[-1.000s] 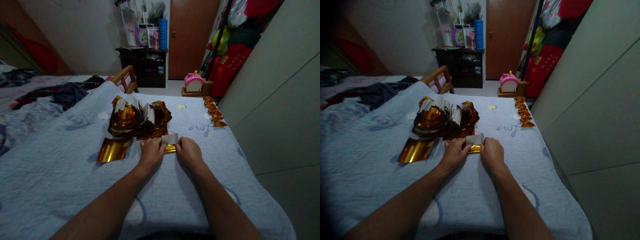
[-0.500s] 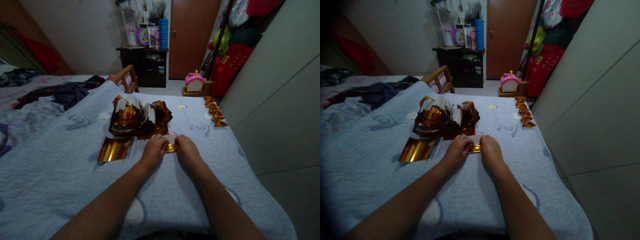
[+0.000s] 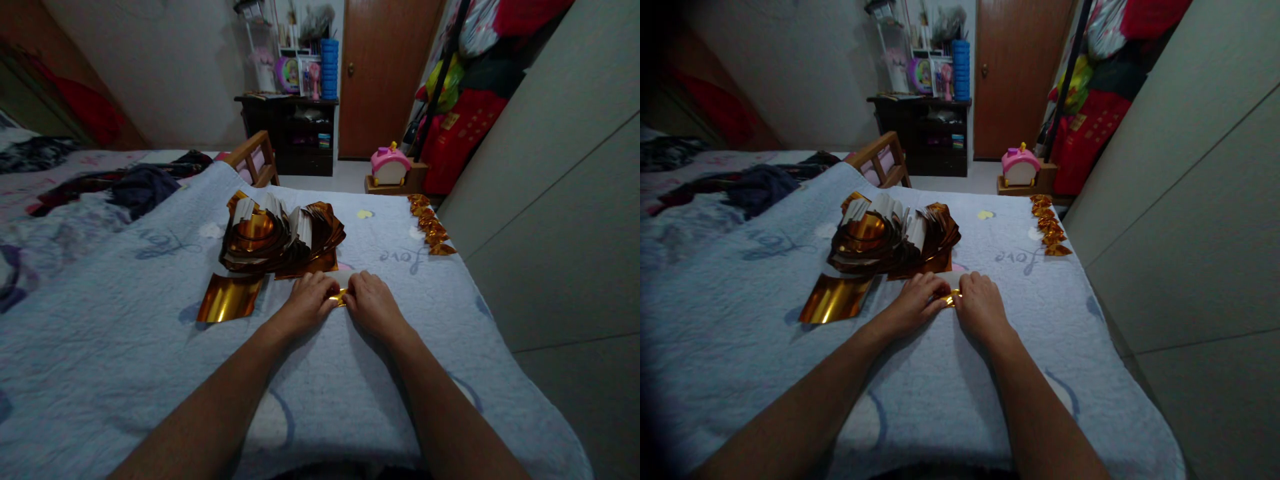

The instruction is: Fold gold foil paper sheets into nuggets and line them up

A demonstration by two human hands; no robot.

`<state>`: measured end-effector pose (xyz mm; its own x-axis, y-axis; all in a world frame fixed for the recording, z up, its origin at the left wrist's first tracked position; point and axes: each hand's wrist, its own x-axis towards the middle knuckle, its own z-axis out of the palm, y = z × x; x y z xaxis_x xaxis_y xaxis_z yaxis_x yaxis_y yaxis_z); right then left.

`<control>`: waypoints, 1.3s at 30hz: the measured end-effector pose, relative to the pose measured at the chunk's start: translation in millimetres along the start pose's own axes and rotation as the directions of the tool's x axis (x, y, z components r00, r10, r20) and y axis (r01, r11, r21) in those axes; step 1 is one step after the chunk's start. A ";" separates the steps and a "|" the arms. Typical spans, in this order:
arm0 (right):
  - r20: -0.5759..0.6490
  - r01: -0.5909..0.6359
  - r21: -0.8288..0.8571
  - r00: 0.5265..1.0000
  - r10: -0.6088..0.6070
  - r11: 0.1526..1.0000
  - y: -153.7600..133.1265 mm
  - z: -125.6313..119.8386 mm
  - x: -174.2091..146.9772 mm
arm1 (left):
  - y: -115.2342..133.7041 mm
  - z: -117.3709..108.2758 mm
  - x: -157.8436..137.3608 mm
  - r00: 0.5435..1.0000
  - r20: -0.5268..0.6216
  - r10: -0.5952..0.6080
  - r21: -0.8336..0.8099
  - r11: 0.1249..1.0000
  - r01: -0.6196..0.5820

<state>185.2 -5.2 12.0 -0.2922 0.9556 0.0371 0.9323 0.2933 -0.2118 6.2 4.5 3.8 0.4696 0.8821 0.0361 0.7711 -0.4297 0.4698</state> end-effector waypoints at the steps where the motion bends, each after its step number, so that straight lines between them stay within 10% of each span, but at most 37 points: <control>1: -0.007 0.002 -0.011 1.000 -0.002 1.000 -0.9 0.1 -0.6 | -0.6 -1.0 -0.4 1.000 0.019 -0.007 0.011 1.000 0.007; 13: -0.060 -0.087 -0.028 0.995 0.086 0.996 -15.1 0.9 -5.9 | -5.9 -14.5 -5.5 0.991 0.136 0.018 -0.114 0.994 -0.003; 33: 0.049 -0.226 0.040 0.973 0.224 0.973 57.7 -9.3 -3.4 | -2.0 -19.8 -5.1 0.984 0.179 -0.010 -0.116 0.993 0.032; 39: -0.006 -0.077 0.275 0.997 0.082 0.958 60.5 -14.3 -1.2 | -3.4 -21.0 -6.0 0.984 0.179 0.021 -0.123 0.992 0.001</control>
<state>245.1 11.8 13.1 -0.2139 0.9765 0.0256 0.8573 0.2002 -0.4743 -8.3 4.7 20.5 0.5548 0.8244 -0.1122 0.7131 -0.4017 0.5746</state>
